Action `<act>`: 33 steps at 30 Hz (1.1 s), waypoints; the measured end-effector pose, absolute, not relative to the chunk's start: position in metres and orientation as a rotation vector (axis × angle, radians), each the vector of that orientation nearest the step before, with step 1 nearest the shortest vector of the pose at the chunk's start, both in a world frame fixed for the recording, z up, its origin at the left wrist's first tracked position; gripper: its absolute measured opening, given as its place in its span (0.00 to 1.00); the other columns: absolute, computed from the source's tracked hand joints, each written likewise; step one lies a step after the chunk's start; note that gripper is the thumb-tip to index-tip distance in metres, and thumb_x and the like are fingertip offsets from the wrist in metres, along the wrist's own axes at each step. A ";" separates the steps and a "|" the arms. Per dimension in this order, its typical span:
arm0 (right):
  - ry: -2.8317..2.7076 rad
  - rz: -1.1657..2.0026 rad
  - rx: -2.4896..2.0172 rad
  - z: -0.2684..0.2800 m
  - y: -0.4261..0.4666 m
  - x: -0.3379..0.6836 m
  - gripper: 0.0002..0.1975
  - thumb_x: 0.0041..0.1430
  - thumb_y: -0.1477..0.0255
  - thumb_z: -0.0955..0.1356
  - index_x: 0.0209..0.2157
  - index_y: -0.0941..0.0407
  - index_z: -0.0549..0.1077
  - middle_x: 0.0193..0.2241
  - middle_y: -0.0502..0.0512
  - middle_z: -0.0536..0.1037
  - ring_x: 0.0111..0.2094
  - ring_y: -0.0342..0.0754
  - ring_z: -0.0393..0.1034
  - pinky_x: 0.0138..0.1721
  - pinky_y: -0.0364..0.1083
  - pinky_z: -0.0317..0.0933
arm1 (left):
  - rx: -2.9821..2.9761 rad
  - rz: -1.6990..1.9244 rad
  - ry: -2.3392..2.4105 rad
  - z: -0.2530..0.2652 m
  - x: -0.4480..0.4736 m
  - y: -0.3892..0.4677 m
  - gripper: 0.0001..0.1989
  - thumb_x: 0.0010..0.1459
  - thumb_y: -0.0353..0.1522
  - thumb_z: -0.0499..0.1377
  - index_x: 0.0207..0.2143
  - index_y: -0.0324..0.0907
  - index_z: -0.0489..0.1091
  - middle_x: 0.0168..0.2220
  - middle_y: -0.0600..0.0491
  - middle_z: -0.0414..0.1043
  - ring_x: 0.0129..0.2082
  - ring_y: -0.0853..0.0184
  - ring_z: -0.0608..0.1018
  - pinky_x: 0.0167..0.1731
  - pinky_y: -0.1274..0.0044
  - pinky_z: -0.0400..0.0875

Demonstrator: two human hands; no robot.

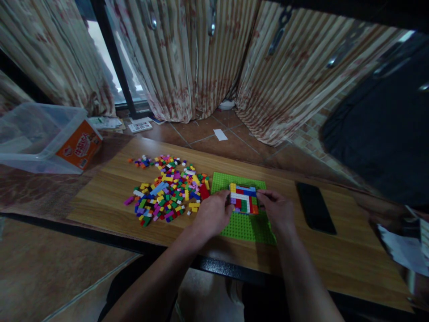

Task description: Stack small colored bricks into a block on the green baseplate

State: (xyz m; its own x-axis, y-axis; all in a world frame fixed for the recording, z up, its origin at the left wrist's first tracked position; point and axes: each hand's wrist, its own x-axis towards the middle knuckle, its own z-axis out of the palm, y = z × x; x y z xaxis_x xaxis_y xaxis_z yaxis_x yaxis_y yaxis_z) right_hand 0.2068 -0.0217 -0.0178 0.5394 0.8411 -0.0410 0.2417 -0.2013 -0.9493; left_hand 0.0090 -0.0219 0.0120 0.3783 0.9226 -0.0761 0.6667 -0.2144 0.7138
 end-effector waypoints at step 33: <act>-1.374 0.289 -1.388 0.004 -0.055 0.147 0.06 0.61 0.69 0.67 0.34 0.54 0.78 0.32 0.52 0.80 0.33 0.46 0.73 0.37 0.46 0.67 | 1.218 1.459 1.381 0.023 -0.060 0.023 0.12 0.55 0.34 0.58 0.39 0.37 0.74 0.26 0.54 0.74 0.21 0.73 0.72 0.22 0.81 0.67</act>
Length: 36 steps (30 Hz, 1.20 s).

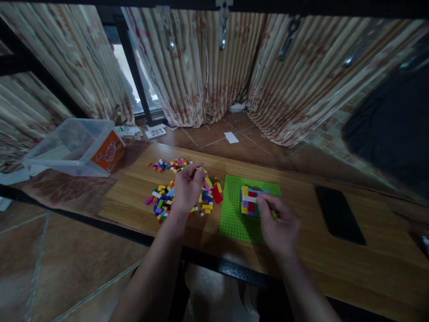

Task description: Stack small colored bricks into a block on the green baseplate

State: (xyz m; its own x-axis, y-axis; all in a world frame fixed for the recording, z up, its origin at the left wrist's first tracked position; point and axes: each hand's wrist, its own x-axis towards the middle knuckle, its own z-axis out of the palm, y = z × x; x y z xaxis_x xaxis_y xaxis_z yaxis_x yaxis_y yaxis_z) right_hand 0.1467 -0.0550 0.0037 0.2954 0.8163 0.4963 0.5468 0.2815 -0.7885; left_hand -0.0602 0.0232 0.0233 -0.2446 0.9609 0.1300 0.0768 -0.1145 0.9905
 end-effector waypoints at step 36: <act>-1.880 0.558 -1.636 -0.014 -0.036 0.058 0.06 0.54 0.73 0.70 0.35 0.53 0.72 0.41 0.52 0.73 0.35 0.47 0.71 0.38 0.46 0.64 | 0.982 1.559 1.284 0.035 -0.085 0.017 0.10 0.47 0.31 0.64 0.34 0.37 0.75 0.24 0.56 0.73 0.21 0.75 0.71 0.23 0.82 0.66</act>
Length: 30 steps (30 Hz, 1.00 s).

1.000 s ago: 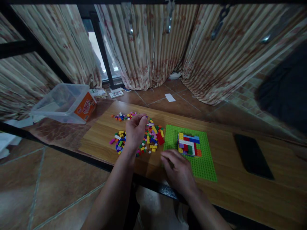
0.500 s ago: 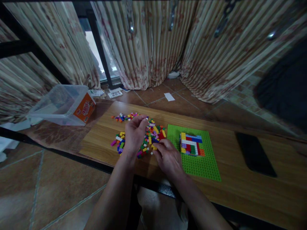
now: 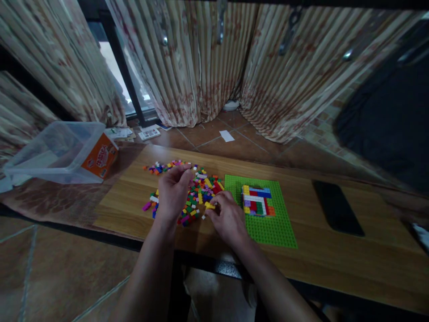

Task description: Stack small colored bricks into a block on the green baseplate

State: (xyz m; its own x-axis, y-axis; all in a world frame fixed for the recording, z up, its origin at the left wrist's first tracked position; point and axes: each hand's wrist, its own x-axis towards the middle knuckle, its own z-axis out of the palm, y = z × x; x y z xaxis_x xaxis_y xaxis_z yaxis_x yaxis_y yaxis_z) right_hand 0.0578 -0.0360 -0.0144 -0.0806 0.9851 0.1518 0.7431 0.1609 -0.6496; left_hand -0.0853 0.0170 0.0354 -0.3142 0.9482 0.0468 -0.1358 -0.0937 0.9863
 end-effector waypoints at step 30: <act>-1.835 0.443 -1.388 0.010 -0.062 0.137 0.07 0.61 0.73 0.66 0.35 0.51 0.76 0.36 0.52 0.79 0.41 0.50 0.72 0.44 0.51 0.65 | 1.784 0.714 0.985 0.021 -0.047 -0.009 0.09 0.56 0.28 0.57 0.35 0.41 0.76 0.33 0.53 0.77 0.33 0.68 0.76 0.35 0.77 0.69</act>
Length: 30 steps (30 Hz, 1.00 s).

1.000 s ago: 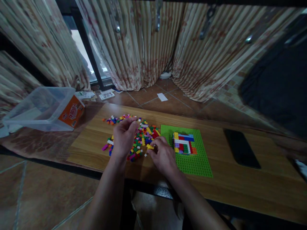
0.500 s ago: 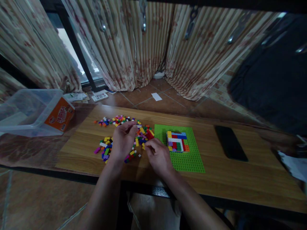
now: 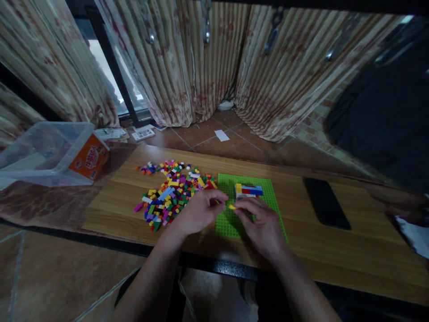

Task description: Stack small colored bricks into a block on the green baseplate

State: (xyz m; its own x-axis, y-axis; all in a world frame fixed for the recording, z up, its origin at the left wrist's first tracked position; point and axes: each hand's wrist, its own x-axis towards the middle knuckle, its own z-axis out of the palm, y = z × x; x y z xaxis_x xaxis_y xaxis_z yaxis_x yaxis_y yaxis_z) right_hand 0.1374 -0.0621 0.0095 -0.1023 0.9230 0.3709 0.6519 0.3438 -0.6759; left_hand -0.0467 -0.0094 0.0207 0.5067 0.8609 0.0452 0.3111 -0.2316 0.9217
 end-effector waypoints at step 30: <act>-1.323 0.432 -2.006 0.000 -0.058 0.173 0.28 0.48 0.50 0.70 0.41 0.59 0.73 0.39 0.63 0.78 0.38 0.57 0.72 0.39 0.53 0.63 | 2.141 0.714 1.156 0.000 0.001 -0.026 0.07 0.59 0.26 0.56 0.31 0.40 0.73 0.29 0.51 0.76 0.29 0.67 0.76 0.32 0.76 0.68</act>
